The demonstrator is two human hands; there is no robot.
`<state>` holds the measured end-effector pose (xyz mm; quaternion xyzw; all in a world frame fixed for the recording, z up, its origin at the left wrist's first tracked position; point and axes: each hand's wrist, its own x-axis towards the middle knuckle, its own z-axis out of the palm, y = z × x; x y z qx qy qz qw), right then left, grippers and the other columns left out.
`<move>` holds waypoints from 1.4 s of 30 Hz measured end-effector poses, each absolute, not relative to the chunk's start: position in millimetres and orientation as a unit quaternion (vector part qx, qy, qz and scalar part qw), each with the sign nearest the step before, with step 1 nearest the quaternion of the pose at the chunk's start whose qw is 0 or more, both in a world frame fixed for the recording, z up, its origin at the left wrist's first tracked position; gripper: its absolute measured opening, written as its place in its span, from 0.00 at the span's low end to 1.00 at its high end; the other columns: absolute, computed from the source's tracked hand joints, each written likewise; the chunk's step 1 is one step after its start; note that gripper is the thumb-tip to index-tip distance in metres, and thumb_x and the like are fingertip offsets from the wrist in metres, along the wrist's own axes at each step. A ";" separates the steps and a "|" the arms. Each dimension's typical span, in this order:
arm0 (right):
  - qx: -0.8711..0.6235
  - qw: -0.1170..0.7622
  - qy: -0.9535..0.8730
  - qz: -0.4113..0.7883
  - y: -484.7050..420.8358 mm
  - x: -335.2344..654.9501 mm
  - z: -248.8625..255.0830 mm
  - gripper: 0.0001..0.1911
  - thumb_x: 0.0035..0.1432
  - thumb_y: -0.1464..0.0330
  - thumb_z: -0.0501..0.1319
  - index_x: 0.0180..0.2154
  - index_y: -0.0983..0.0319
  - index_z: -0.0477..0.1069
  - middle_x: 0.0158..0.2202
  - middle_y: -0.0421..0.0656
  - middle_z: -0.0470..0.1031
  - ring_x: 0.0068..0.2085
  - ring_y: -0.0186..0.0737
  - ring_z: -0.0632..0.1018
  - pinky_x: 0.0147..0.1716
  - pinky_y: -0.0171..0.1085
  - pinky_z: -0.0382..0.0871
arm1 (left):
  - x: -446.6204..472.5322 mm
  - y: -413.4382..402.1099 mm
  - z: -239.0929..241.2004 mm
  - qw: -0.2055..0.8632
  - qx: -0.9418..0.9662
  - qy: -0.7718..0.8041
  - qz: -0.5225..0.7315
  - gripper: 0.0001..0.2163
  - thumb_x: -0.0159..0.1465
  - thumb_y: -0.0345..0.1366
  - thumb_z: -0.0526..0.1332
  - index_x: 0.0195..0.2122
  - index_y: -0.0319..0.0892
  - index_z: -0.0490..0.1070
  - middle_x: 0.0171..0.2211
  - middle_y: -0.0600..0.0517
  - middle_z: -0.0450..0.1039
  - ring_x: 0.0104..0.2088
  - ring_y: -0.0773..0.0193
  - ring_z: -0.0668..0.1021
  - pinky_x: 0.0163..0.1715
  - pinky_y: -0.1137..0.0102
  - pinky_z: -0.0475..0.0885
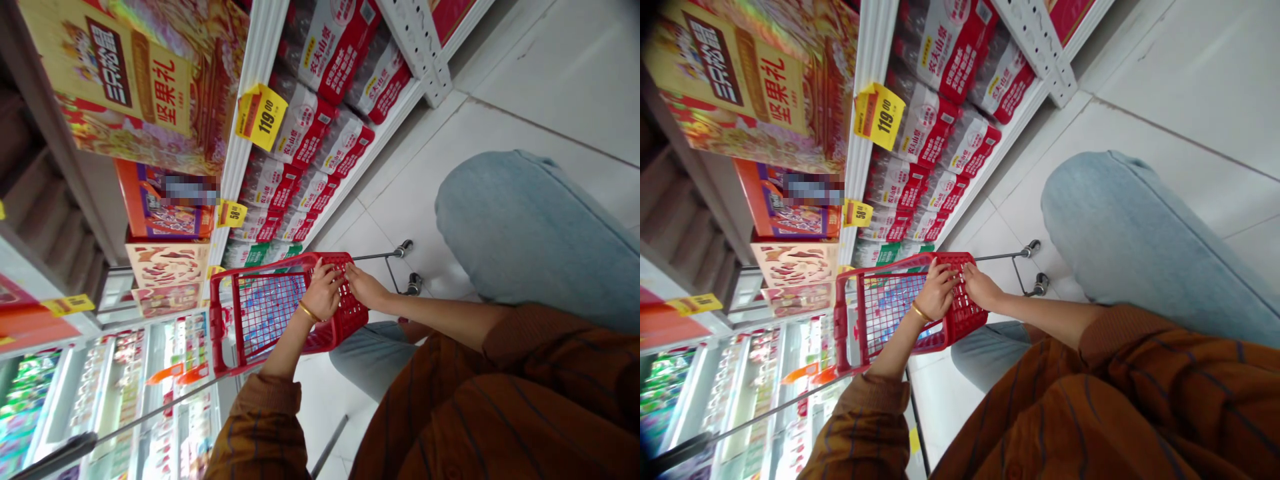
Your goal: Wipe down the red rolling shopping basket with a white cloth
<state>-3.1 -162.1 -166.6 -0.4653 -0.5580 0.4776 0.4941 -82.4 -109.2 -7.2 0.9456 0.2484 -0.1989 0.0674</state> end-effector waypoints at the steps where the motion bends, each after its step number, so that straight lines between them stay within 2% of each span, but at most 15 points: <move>1: -0.468 0.484 -0.568 0.474 -165.9 -0.9 -163.0 0.26 0.57 0.78 0.48 0.58 0.72 0.59 0.59 0.59 0.64 0.60 0.47 0.67 0.58 0.47 0.64 | -82.1 -109.7 -6.9 0.068 0.946 0.247 -0.197 0.18 0.54 0.28 0.53 0.44 0.39 0.74 0.45 0.44 0.72 0.54 0.47 0.65 0.61 0.37 0.49; 4: -0.476 0.471 -0.570 0.477 -174.3 7.6 -153.4 0.22 0.57 0.77 0.51 0.54 0.72 0.64 0.56 0.59 0.67 0.56 0.47 0.71 0.55 0.44 0.66 | -81.8 -111.5 -6.6 0.066 0.947 0.247 -0.195 0.17 0.54 0.28 0.53 0.44 0.39 0.74 0.45 0.44 0.72 0.54 0.47 0.65 0.60 0.36 0.48; 7: -0.489 0.478 -0.549 0.481 -173.2 16.9 -149.6 0.17 0.56 0.75 0.54 0.48 0.68 0.70 0.49 0.54 0.74 0.50 0.45 0.75 0.52 0.42 0.68 | -82.2 -113.6 -7.1 0.068 0.945 0.251 -0.197 0.18 0.54 0.29 0.53 0.44 0.39 0.73 0.46 0.44 0.72 0.54 0.47 0.65 0.60 0.34 0.48; 11: -0.530 0.504 -0.485 0.479 -154.6 27.4 -155.1 0.14 0.60 0.73 0.51 0.44 0.65 0.72 0.43 0.50 0.77 0.46 0.43 0.76 0.50 0.41 0.67 | -81.5 -115.6 -8.0 0.075 0.943 0.261 -0.192 0.19 0.54 0.28 0.52 0.46 0.39 0.72 0.47 0.43 0.71 0.54 0.48 0.65 0.60 0.35 0.48; 16: -0.540 0.547 -0.425 0.478 -119.6 30.0 -159.4 0.18 0.62 0.71 0.50 0.50 0.66 0.69 0.50 0.51 0.74 0.52 0.43 0.73 0.55 0.43 0.64 | -78.0 -117.1 -8.1 0.080 0.943 0.266 -0.182 0.20 0.54 0.27 0.52 0.48 0.38 0.70 0.46 0.44 0.71 0.56 0.48 0.63 0.61 0.37 0.47; 22: -0.462 0.571 -0.439 0.518 -97.3 19.2 -159.4 0.19 0.63 0.67 0.51 0.52 0.63 0.69 0.52 0.48 0.73 0.54 0.40 0.73 0.55 0.42 0.66 | -75.8 -120.5 -7.6 0.085 0.941 0.268 -0.188 0.19 0.54 0.27 0.51 0.47 0.37 0.70 0.47 0.44 0.70 0.56 0.48 0.63 0.61 0.38 0.47; 28: -0.416 0.583 -0.468 0.518 -115.6 13.1 -168.5 0.21 0.62 0.70 0.49 0.55 0.62 0.67 0.58 0.47 0.68 0.60 0.41 0.67 0.62 0.46 0.58 | -77.8 -121.6 -7.4 0.096 0.941 0.260 -0.196 0.18 0.54 0.28 0.52 0.45 0.36 0.70 0.45 0.43 0.70 0.55 0.48 0.63 0.62 0.39 0.46; 34: -0.399 0.586 -0.519 0.477 -142.5 8.8 -168.3 0.27 0.58 0.76 0.49 0.60 0.64 0.60 0.61 0.49 0.64 0.64 0.43 0.61 0.63 0.50 0.57 | -78.8 -125.5 -7.3 0.096 0.937 0.272 -0.197 0.19 0.54 0.28 0.51 0.47 0.39 0.69 0.46 0.43 0.69 0.55 0.48 0.64 0.61 0.37 0.47; 42: -0.396 0.564 -0.558 0.462 -170.3 14.8 -159.4 0.27 0.56 0.77 0.51 0.59 0.66 0.62 0.59 0.52 0.66 0.62 0.44 0.64 0.61 0.50 0.60 | -78.3 -131.2 -5.2 0.098 0.937 0.274 -0.194 0.20 0.53 0.28 0.51 0.49 0.38 0.66 0.45 0.43 0.68 0.55 0.49 0.65 0.61 0.37 0.47</move>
